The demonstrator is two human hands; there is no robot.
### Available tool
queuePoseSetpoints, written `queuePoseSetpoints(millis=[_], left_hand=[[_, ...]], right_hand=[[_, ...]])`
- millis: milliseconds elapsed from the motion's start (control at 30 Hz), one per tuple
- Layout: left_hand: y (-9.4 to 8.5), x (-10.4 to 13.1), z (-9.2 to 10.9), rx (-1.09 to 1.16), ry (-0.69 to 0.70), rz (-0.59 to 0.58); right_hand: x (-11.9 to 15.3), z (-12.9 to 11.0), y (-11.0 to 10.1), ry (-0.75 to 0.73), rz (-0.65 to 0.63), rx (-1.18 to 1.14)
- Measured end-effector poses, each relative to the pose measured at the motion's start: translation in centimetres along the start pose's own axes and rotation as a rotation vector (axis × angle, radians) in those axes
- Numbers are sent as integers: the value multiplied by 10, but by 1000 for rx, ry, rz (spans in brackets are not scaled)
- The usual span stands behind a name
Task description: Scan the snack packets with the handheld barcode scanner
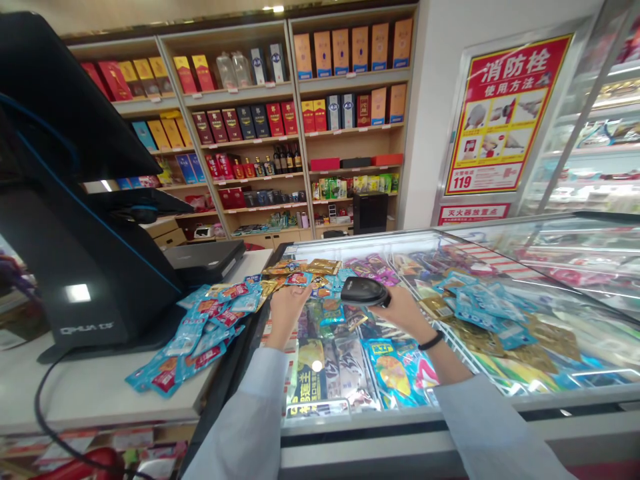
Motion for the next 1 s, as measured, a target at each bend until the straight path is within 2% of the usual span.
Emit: queuePoseSetpoints(millis=[133, 400, 600, 767, 1000], left_hand=[[-3, 0, 4, 98, -36, -9], [2, 0, 6, 413, 29, -21], [2, 3, 7, 385, 116, 69], [6, 2, 5, 365, 157, 72], [10, 1, 0, 349, 142, 68]], right_hand=[[0, -1, -4, 12, 13, -53], [1, -2, -10, 25, 66, -52], [1, 0, -9, 14, 77, -73], [3, -1, -9, 8, 86, -70], [4, -2, -13, -14, 122, -45]])
Point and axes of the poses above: each hand's wrist, its own x-axis away from the middle knuckle, its own y-axis out of the palm, z = x × y, the point moved 2 cm from there along -x, towards the middle knuckle, and after that the axes turned 2 degrees about z, right-handed, at the moved point
